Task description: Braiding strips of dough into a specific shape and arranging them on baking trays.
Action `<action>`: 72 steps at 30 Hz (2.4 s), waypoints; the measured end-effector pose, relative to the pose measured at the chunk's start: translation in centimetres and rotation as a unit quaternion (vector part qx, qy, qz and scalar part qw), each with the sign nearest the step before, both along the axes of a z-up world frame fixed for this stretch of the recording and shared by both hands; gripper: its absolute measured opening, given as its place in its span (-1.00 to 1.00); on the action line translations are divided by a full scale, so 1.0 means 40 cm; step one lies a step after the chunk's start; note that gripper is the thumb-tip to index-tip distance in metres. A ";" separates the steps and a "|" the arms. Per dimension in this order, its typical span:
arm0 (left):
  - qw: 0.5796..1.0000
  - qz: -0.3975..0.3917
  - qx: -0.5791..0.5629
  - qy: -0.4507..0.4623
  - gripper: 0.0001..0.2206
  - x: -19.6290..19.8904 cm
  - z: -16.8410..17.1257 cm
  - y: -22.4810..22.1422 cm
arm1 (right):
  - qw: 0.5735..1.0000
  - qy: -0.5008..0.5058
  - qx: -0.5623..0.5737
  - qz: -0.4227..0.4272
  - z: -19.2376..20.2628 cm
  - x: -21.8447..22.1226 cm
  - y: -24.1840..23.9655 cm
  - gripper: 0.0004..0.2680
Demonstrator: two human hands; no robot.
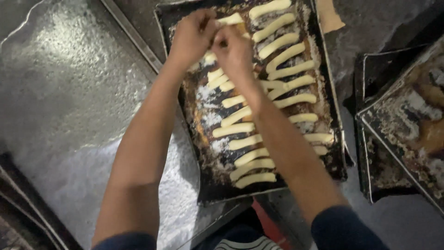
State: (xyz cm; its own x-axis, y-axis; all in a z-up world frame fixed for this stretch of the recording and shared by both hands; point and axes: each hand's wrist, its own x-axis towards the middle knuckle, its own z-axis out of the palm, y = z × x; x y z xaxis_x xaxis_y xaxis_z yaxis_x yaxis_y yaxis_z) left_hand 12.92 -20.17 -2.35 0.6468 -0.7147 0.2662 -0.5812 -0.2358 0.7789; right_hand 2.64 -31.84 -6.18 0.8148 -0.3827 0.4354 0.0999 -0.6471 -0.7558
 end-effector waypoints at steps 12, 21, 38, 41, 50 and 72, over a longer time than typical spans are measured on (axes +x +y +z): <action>0.987 -0.043 0.099 -0.118 -0.90 0.039 -0.075 -0.099 | 0.841 0.428 0.328 -0.039 0.364 -0.238 -0.035 -0.76; 0.721 0.246 -0.405 0.506 -0.91 -0.125 0.011 0.253 | 0.936 0.269 -0.221 -0.058 -0.046 -0.022 -0.147 -0.84; 0.683 0.535 -0.259 0.425 -0.82 -0.879 0.016 1.291 | 0.853 0.192 0.396 0.280 0.263 -0.278 0.744 -0.93; 0.692 0.591 -0.122 0.396 -0.79 -0.906 0.041 1.324 | 0.807 0.343 0.391 0.278 0.170 -0.352 0.861 -0.88; 0.852 0.479 0.147 0.155 -0.51 -0.968 -0.137 1.208 | 0.861 0.231 -0.295 0.344 -0.067 -0.473 0.894 -0.71; 0.772 0.469 -0.025 0.429 -0.80 -0.922 -0.094 1.184 | 0.829 0.404 0.283 0.265 -0.266 -0.744 0.968 -0.71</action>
State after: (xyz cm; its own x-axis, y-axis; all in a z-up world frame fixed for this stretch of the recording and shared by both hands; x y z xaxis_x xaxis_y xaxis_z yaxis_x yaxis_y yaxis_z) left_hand -23.94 27.19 -6.09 0.8269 0.1733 -0.5350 0.5614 -0.1969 0.8038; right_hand -27.10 6.89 -16.82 0.8715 0.1654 -0.4616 -0.4302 -0.1940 -0.8817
